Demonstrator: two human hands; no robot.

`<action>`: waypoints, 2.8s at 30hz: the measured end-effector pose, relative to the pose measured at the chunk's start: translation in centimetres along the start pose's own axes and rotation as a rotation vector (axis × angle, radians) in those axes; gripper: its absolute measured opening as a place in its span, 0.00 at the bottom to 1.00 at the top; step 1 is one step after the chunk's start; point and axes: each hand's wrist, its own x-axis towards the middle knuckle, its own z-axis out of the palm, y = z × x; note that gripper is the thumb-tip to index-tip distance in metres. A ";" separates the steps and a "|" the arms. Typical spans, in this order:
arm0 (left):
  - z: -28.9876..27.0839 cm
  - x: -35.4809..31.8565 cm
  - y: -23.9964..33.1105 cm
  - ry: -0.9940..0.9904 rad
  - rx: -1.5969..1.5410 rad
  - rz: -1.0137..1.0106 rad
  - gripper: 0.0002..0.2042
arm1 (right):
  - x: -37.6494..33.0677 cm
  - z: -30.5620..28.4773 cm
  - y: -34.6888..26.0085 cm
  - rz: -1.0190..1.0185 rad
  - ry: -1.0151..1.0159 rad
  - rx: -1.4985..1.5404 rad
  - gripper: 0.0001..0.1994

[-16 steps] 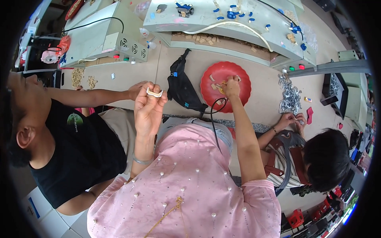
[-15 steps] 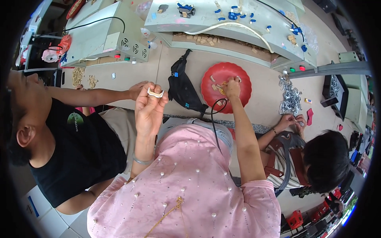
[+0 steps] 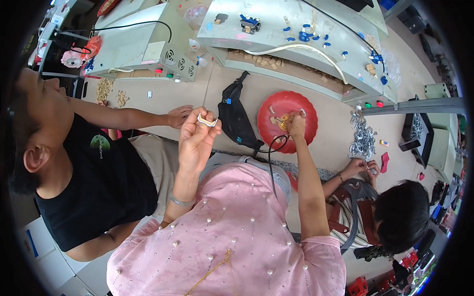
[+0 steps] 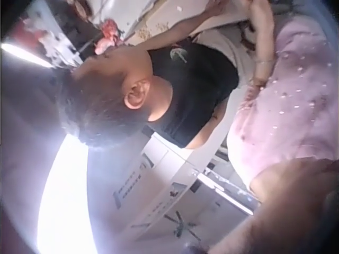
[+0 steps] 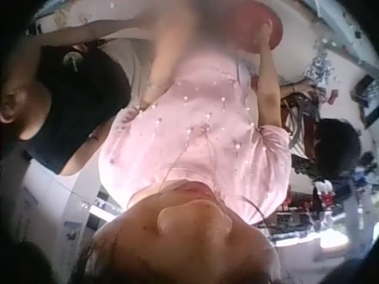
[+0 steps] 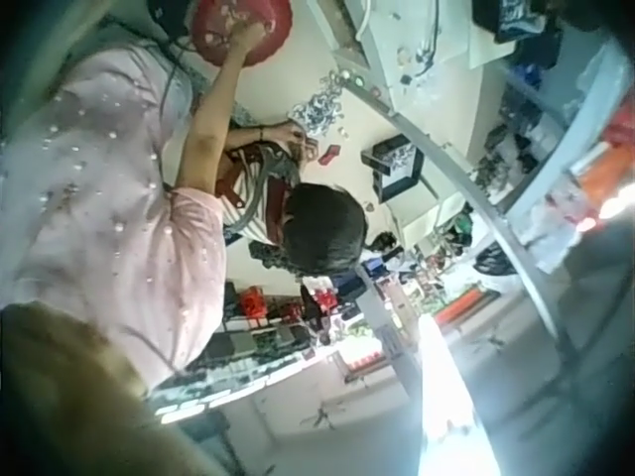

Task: The person assembles small wooden blocks and plastic components by hand, joining them together with glue from a bottle.

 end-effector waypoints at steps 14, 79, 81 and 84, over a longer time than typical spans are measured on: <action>0.0 0.4 0.3 -0.031 0.025 -0.257 0.08 | -6.9 -20.2 -22.7 -0.424 -0.183 0.823 0.26; 0.0 1.4 1.7 -0.282 0.609 0.038 0.09 | -7.9 -19.3 -26.8 -0.560 -0.214 0.676 0.04; 0.1 1.3 1.9 -0.304 0.676 0.053 0.09 | -7.7 -19.5 -26.7 -0.616 -0.212 0.610 0.06; 0.4 1.5 2.8 -0.287 0.753 0.037 0.07 | -7.8 -19.1 -26.7 -0.508 -0.261 0.656 0.07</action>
